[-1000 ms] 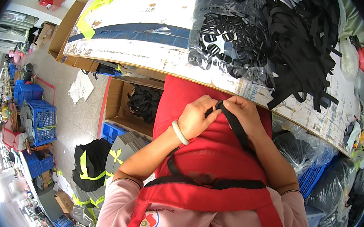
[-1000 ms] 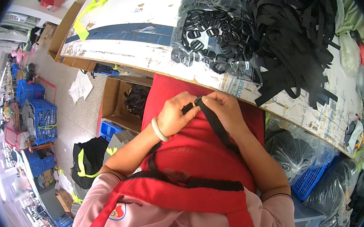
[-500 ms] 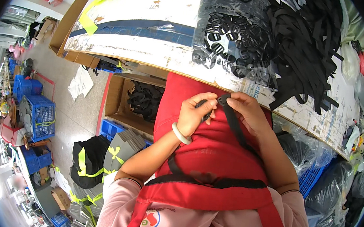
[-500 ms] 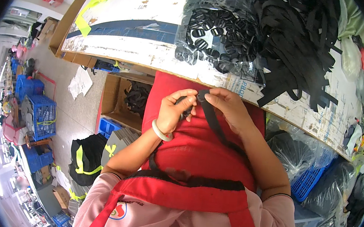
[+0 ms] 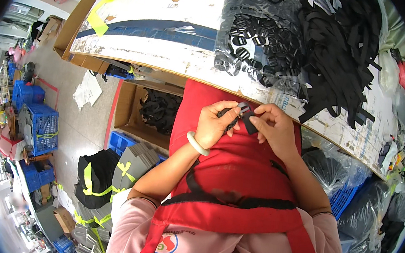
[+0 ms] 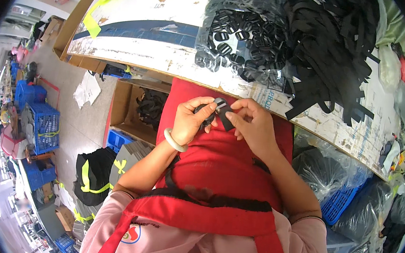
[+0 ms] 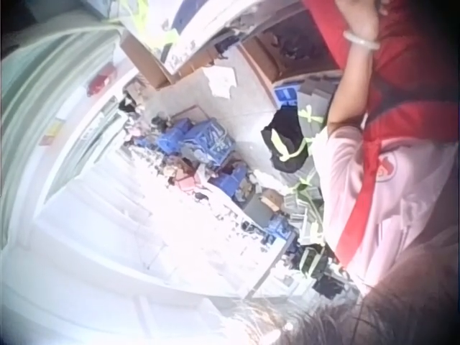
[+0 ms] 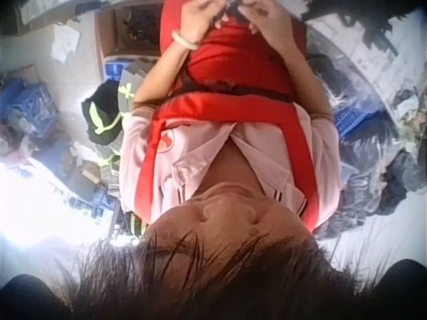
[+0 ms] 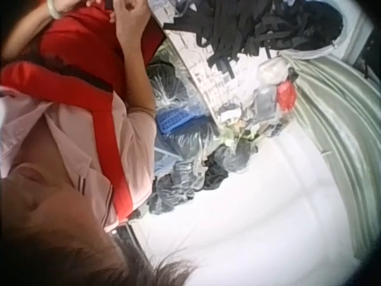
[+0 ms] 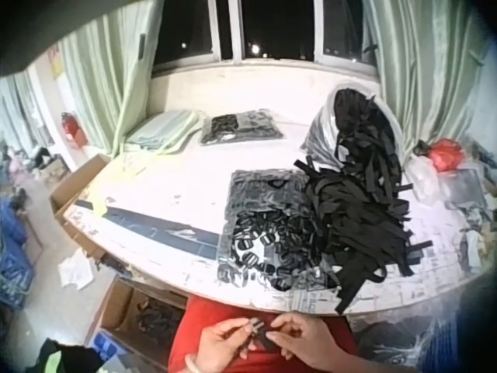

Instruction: The recorder is threading plastic buckles onto black nylon straps at a factory workstation.

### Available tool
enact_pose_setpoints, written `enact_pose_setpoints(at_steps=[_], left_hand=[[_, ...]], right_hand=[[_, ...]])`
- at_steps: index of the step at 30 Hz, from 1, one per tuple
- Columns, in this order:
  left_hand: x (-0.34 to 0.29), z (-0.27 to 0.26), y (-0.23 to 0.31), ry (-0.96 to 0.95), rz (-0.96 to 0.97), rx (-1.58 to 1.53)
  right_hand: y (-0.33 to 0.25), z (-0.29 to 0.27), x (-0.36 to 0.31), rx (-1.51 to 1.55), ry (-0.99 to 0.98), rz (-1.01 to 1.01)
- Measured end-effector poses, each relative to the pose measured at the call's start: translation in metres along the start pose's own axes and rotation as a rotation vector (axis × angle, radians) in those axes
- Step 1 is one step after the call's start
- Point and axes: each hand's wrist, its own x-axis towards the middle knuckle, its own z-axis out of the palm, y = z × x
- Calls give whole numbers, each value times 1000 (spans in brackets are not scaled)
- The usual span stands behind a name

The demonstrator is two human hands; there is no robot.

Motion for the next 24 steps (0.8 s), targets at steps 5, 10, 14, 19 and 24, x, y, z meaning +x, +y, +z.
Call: enact_pose_setpoints(at_steps=[5, 10, 14, 19, 24], left_hand=[[-8, 5, -12, -50, 279, 243], [-6, -4, -5, -86, 232, 176], [-14, -14, 4, -186, 142, 97], [-61, -75, 72, -141, -119, 265], [-106, -169, 102, 519, 249, 423]], right_hand=[[10, 4, 3, 20, -17, 45], [13, 7, 11, 210, -49, 81], [29, -9, 24, 296, -381, 283], [23, 4, 39, 210, -178, 115], [28, 8, 32, -37, -226, -13]])
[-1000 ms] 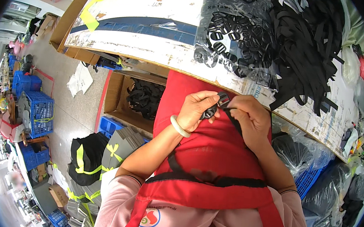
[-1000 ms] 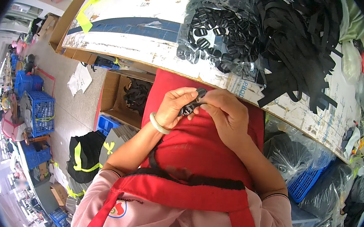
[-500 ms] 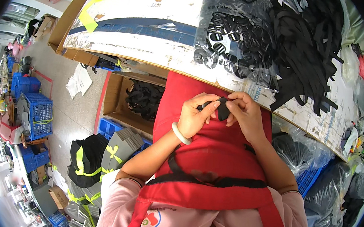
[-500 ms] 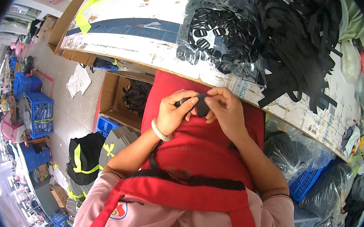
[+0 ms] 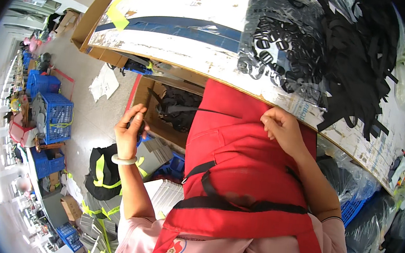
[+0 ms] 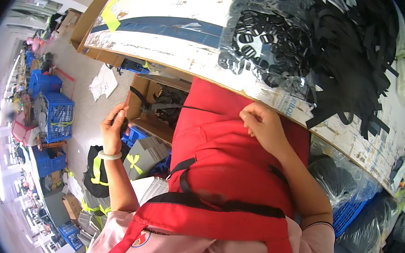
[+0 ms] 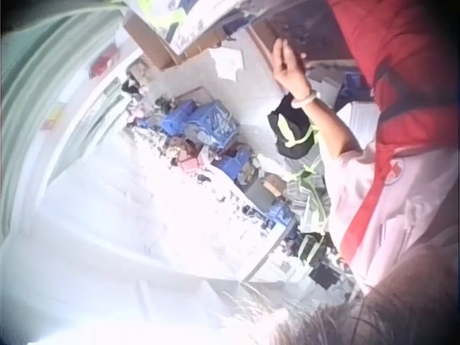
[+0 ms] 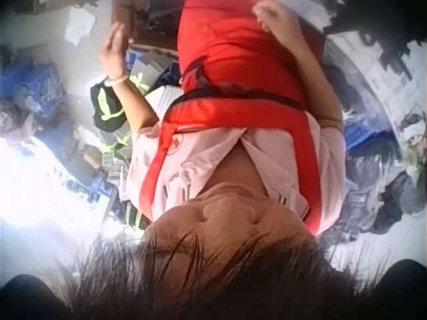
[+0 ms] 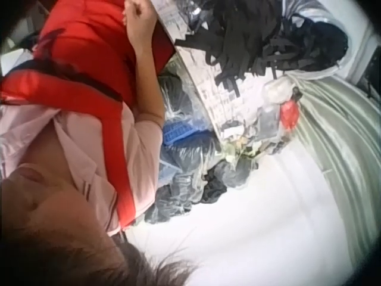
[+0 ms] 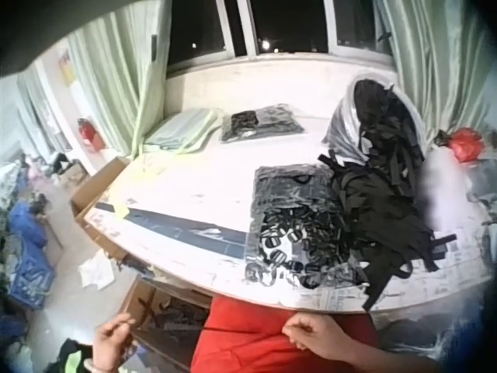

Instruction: The recorder is threading plastic buckles onto black nylon straps at a factory workstation.

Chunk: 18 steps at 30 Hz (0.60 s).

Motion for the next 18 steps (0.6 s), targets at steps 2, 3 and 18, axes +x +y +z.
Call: enact_pose_setpoints(at_steps=[2, 3, 18], left_hand=[[-4, -5, -1, 5, 6, -47], [-7, 12, 3, -63, -41, -44], [-14, 167, -56, -629, -620, -731]], right_hand=[[-6, 17, 2, -80, -105, 5], [-12, 29, 3, -85, -159, 42], [-2, 20, -6, 364, -136, 95]])
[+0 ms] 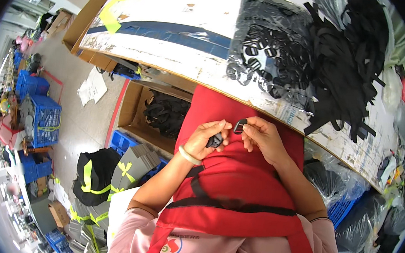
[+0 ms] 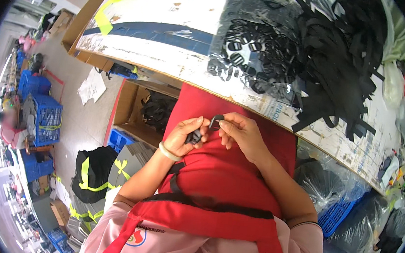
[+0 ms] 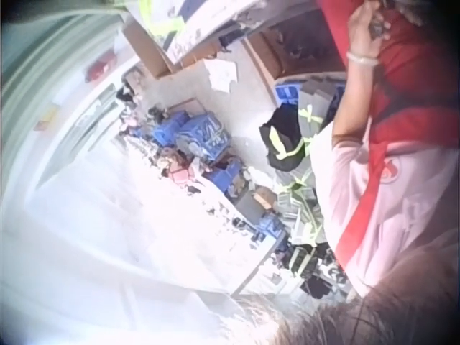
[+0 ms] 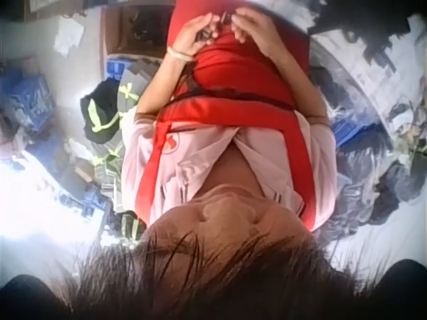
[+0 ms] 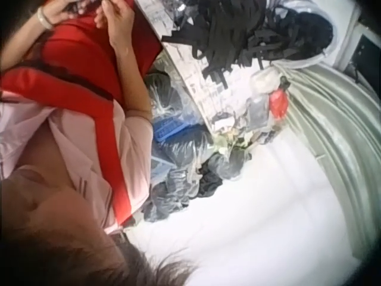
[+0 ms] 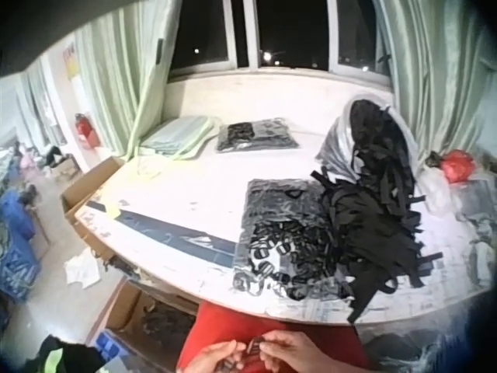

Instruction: The recorder is threading plastic buckles onto black nylon straps at a factory workstation.

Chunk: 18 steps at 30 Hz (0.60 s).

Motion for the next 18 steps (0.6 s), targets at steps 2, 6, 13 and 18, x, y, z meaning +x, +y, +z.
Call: enact_pose_setpoints(at_steps=[2, 6, 13, 18], left_hand=[[-3, 6, -4, -24, -31, 52], [-2, 33, -1, -2, 572, 886], [9, 38, -10, -41, 446, 787], [10, 34, -13, 31, 109, 441]], right_hand=[[0, -8, -2, 22, -11, 16], [12, -21, -9, 170, -115, 238], [-3, -38, -49, -732, 284, -289], [-27, -108, -92, -1370, 796, -546]])
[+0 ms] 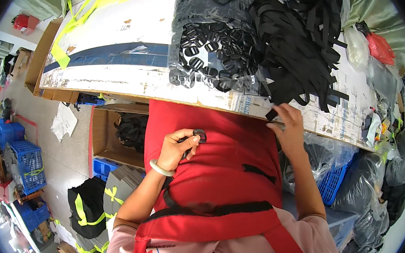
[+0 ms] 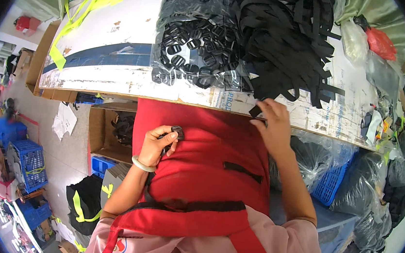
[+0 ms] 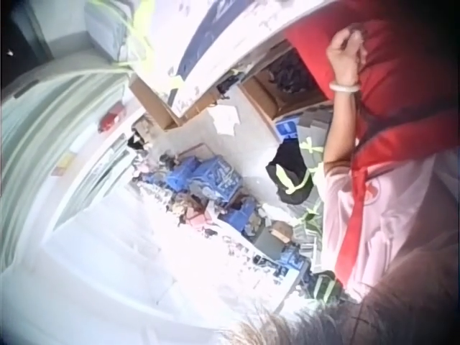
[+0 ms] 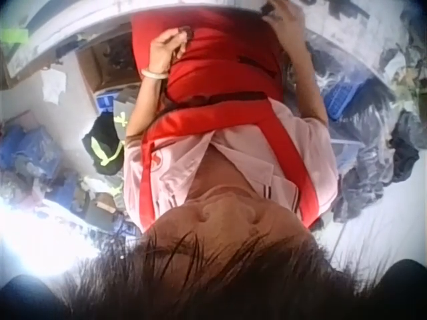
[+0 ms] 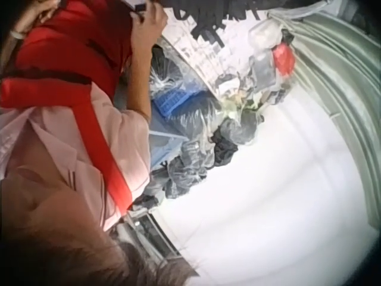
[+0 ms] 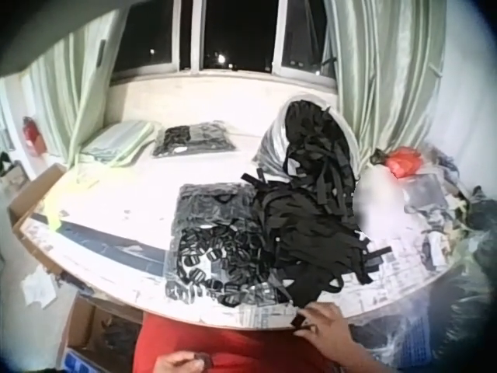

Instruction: The recorder is threading plastic buckles onto black nylon straps at a factory workstation.

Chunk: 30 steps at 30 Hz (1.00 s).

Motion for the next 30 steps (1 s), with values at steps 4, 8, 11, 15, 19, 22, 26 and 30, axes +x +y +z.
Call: enact_pose_setpoints(at_steps=[4, 8, 11, 15, 19, 22, 26, 30], left_hand=[[6, 7, 4, -18, -59, -8], [6, 15, 9, -47, 11, 106], [2, 22, 9, 8, 133, 170], [0, 25, 11, 49, 201, 170], [1, 24, 10, 75, 383, 283], [2, 17, 3, 113, 446, 351], [6, 16, 2, 156, 574, 494], [7, 22, 9, 206, 702, 653]], right_hand=[[45, 14, -24, -52, 20, -37], [-6, 16, -16, 57, 20, -147], [-67, 9, 0, 189, 45, -227], [-102, 28, 6, 930, -548, 376], [-102, 45, 4, 1094, -743, 597], [-101, 50, 5, 1240, -773, 701], [-104, 52, 7, 1294, -782, 768], [-104, 58, 5, 1427, -686, 736]])
